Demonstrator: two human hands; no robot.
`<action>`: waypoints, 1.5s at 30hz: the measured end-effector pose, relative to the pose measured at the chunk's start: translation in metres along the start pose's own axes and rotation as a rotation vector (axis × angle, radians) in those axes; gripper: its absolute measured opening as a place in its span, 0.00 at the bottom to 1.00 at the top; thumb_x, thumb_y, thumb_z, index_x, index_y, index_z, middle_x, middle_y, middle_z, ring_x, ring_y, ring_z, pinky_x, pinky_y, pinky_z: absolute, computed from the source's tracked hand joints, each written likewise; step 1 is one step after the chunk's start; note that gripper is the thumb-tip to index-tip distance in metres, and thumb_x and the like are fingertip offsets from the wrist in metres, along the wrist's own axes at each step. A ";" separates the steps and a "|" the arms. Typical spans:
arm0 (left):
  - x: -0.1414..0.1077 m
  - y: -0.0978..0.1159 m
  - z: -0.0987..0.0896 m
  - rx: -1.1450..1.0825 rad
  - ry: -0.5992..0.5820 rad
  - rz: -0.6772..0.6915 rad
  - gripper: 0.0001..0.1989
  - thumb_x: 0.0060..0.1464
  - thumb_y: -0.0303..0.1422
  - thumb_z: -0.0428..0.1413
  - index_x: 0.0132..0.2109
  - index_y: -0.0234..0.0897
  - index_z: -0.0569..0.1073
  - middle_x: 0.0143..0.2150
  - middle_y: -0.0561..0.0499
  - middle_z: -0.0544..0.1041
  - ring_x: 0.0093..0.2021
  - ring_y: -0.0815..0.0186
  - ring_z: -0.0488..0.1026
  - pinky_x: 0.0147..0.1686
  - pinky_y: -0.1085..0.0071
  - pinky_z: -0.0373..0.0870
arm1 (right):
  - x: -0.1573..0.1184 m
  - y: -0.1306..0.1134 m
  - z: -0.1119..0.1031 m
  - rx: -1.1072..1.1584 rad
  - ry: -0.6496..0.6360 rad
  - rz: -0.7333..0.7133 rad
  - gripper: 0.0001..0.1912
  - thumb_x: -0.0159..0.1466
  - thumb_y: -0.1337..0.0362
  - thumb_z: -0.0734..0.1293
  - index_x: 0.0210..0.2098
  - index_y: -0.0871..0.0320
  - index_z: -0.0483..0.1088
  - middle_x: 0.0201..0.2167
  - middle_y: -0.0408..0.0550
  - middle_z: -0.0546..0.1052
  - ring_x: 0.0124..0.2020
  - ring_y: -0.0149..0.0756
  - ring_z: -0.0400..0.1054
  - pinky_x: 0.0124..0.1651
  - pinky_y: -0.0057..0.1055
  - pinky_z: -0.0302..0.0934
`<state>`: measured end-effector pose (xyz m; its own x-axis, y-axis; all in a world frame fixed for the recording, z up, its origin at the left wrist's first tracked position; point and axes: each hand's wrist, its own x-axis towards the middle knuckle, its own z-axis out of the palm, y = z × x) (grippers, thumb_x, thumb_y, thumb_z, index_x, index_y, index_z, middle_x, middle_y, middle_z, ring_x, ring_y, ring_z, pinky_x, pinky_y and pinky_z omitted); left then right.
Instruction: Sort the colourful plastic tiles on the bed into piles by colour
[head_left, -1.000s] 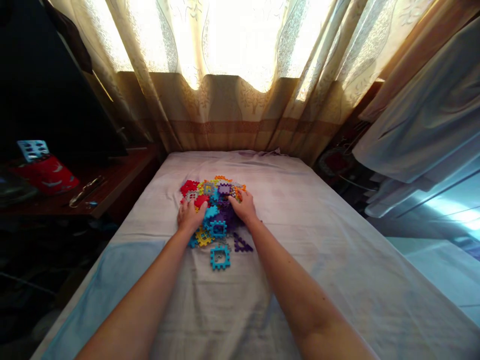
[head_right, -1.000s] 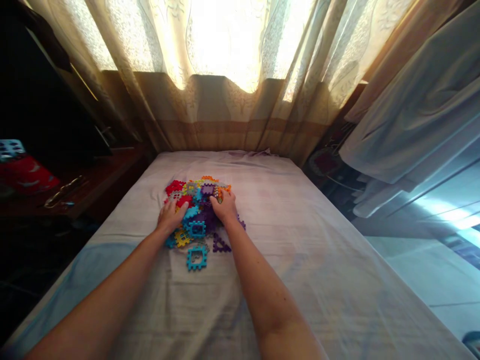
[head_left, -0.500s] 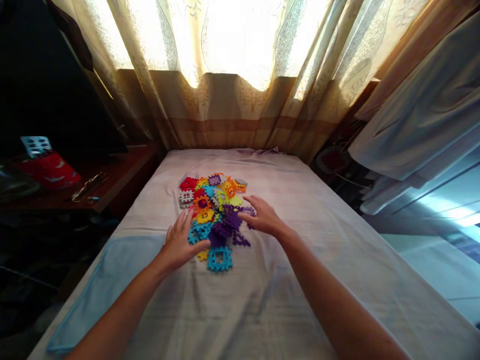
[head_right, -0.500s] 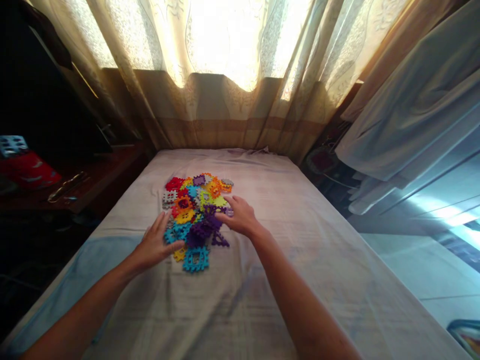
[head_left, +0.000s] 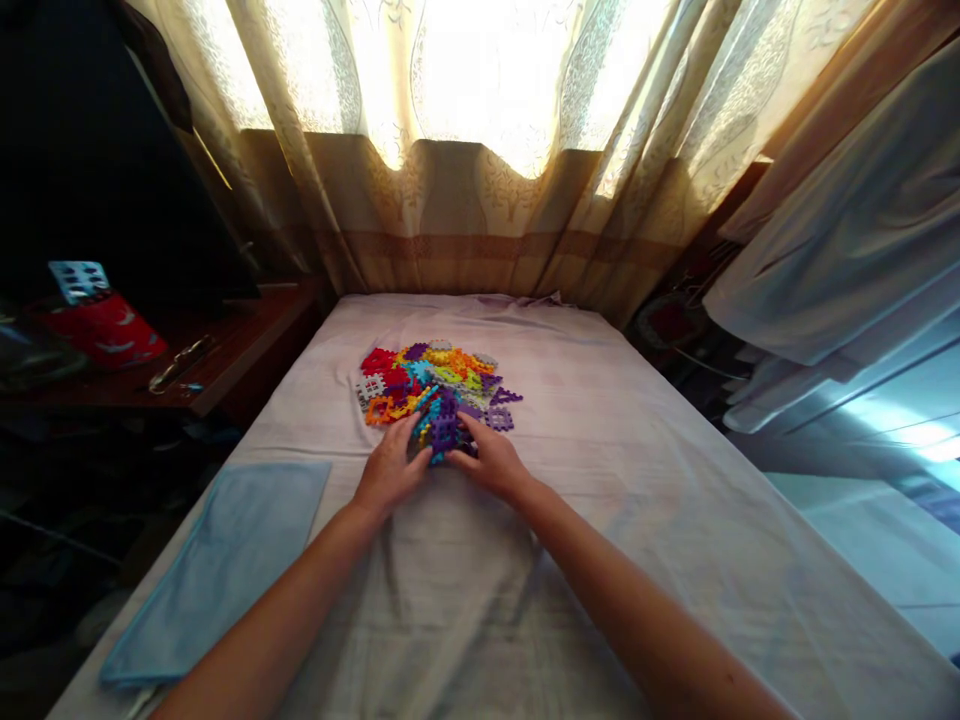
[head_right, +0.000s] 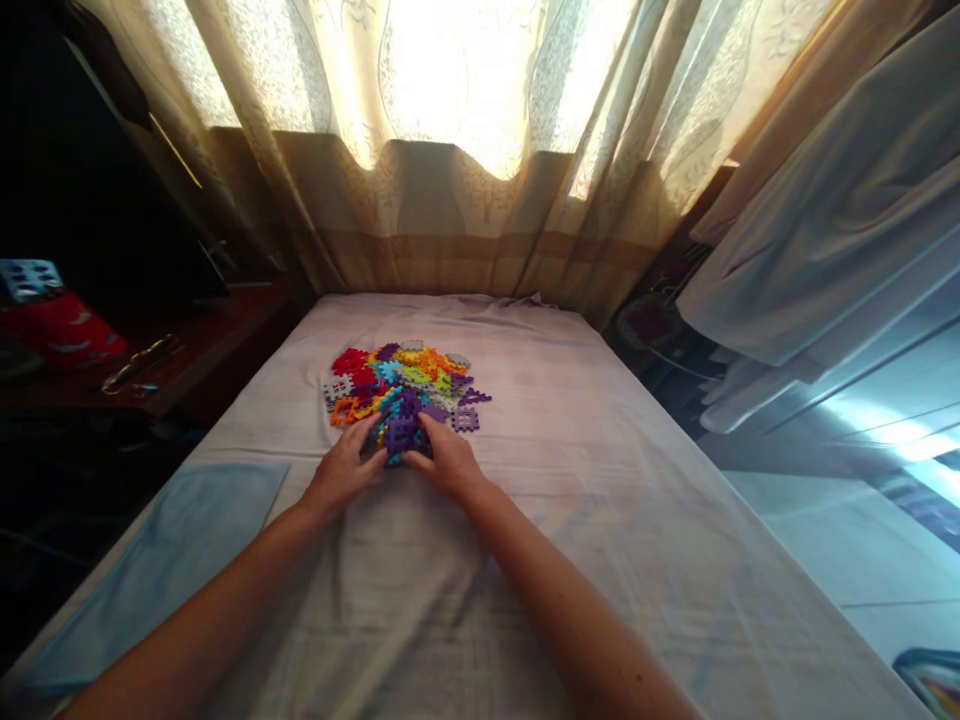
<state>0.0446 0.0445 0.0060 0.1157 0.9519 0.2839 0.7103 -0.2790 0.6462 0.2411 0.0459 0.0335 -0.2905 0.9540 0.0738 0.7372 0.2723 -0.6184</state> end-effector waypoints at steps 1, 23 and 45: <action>0.008 0.002 -0.003 -0.036 0.013 -0.044 0.29 0.55 0.38 0.55 0.63 0.37 0.66 0.60 0.40 0.72 0.60 0.56 0.70 0.62 0.56 0.65 | 0.009 -0.005 0.002 0.052 0.037 0.023 0.34 0.62 0.59 0.69 0.66 0.58 0.61 0.59 0.56 0.73 0.59 0.47 0.68 0.62 0.41 0.62; 0.011 -0.028 0.012 0.284 0.218 -0.133 0.40 0.50 0.49 0.60 0.65 0.33 0.62 0.68 0.32 0.62 0.67 0.46 0.61 0.65 0.48 0.58 | 0.074 0.024 0.013 -0.180 0.266 0.459 0.32 0.69 0.49 0.57 0.67 0.58 0.60 0.63 0.62 0.65 0.66 0.54 0.55 0.67 0.54 0.45; 0.006 -0.042 0.007 -0.141 0.644 -0.160 0.29 0.61 0.45 0.51 0.63 0.34 0.64 0.66 0.34 0.64 0.67 0.54 0.61 0.67 0.54 0.57 | 0.205 -0.102 0.045 -0.564 -0.372 -0.254 0.29 0.62 0.46 0.65 0.60 0.46 0.70 0.67 0.55 0.63 0.68 0.61 0.51 0.66 0.68 0.39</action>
<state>0.0202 0.0630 -0.0243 -0.4508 0.7296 0.5142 0.5822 -0.1963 0.7890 0.0789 0.2078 0.0771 -0.6095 0.7741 -0.1712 0.7926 0.5993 -0.1119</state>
